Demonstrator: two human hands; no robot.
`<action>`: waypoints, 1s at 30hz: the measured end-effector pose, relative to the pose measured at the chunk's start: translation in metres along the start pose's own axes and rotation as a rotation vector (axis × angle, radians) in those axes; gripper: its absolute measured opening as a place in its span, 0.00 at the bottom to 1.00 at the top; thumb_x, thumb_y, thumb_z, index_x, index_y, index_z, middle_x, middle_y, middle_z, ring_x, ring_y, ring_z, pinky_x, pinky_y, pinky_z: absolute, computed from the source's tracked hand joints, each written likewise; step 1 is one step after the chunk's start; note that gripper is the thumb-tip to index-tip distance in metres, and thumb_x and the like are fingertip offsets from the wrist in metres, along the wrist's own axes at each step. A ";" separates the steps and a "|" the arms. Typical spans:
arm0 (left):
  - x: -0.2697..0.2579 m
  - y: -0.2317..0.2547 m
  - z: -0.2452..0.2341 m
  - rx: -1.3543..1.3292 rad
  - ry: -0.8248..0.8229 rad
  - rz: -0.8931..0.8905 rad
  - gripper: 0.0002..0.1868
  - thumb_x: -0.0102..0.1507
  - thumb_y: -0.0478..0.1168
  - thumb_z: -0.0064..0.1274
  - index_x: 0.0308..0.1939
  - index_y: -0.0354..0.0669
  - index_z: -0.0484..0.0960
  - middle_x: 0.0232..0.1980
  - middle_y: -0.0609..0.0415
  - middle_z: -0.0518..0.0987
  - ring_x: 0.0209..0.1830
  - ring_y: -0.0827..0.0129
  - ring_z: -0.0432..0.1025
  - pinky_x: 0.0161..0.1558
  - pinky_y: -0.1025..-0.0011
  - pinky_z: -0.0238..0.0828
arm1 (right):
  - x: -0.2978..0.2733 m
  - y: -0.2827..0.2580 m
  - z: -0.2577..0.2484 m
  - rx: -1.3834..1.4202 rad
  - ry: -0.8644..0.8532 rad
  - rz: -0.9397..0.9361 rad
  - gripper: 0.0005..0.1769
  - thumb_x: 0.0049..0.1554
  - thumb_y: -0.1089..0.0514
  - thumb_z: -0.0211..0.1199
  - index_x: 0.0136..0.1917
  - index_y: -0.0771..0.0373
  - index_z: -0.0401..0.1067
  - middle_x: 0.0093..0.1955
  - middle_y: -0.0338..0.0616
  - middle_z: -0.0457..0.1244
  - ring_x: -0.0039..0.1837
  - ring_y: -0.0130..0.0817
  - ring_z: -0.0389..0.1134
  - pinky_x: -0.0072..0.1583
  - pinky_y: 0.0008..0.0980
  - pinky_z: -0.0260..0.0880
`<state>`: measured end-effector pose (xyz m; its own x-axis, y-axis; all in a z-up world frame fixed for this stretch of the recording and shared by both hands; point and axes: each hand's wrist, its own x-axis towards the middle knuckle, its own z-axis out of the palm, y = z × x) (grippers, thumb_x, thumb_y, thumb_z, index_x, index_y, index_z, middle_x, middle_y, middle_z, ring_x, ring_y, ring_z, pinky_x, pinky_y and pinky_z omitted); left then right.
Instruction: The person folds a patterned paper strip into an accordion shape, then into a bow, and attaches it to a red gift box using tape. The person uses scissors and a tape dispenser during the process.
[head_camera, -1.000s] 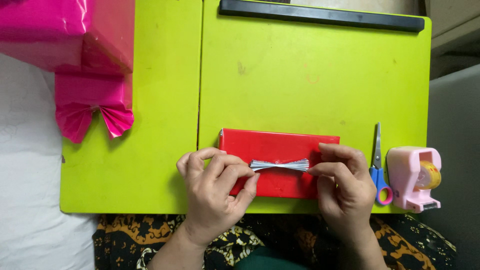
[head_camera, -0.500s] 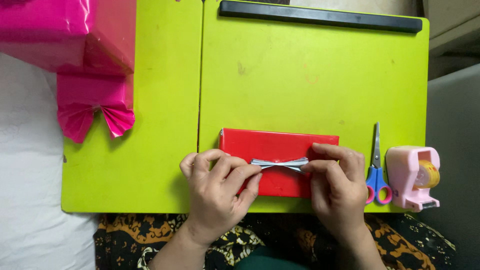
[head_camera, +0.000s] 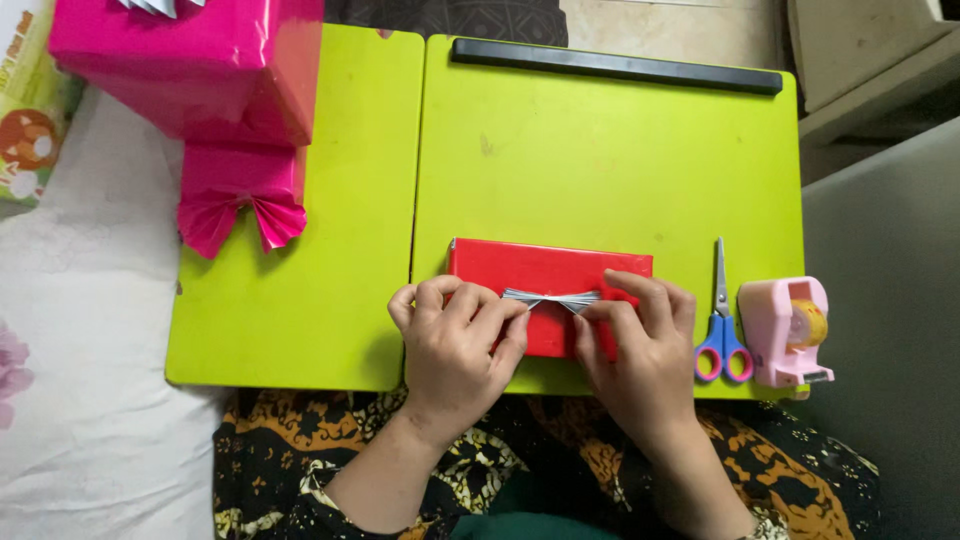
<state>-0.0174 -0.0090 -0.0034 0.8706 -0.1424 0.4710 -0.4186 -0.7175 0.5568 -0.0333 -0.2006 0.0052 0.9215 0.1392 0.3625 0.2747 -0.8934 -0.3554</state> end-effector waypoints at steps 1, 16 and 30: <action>-0.001 0.002 0.001 0.009 0.019 -0.005 0.04 0.59 0.40 0.64 0.36 0.51 0.83 0.37 0.63 0.77 0.50 0.62 0.68 0.56 0.56 0.54 | -0.001 -0.001 0.001 0.000 0.007 -0.003 0.10 0.50 0.63 0.71 0.45 0.61 0.74 0.61 0.48 0.64 0.63 0.52 0.60 0.64 0.46 0.63; -0.013 0.024 0.008 0.009 0.121 0.001 0.04 0.57 0.43 0.64 0.34 0.52 0.86 0.43 0.59 0.75 0.51 0.59 0.66 0.56 0.56 0.55 | -0.006 -0.009 -0.002 0.230 -0.004 -0.032 0.11 0.46 0.67 0.66 0.44 0.57 0.78 0.59 0.44 0.66 0.60 0.50 0.61 0.63 0.44 0.62; -0.013 0.017 0.001 -0.106 -0.017 -0.060 0.14 0.51 0.34 0.59 0.38 0.54 0.91 0.57 0.56 0.77 0.60 0.55 0.63 0.60 0.55 0.54 | -0.003 -0.007 -0.001 0.211 -0.001 -0.057 0.10 0.46 0.63 0.71 0.44 0.54 0.79 0.58 0.42 0.66 0.61 0.48 0.62 0.63 0.45 0.61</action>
<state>-0.0356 -0.0198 -0.0014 0.8989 -0.1134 0.4233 -0.3895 -0.6494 0.6531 -0.0380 -0.1954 0.0069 0.9031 0.1877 0.3863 0.3779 -0.7747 -0.5070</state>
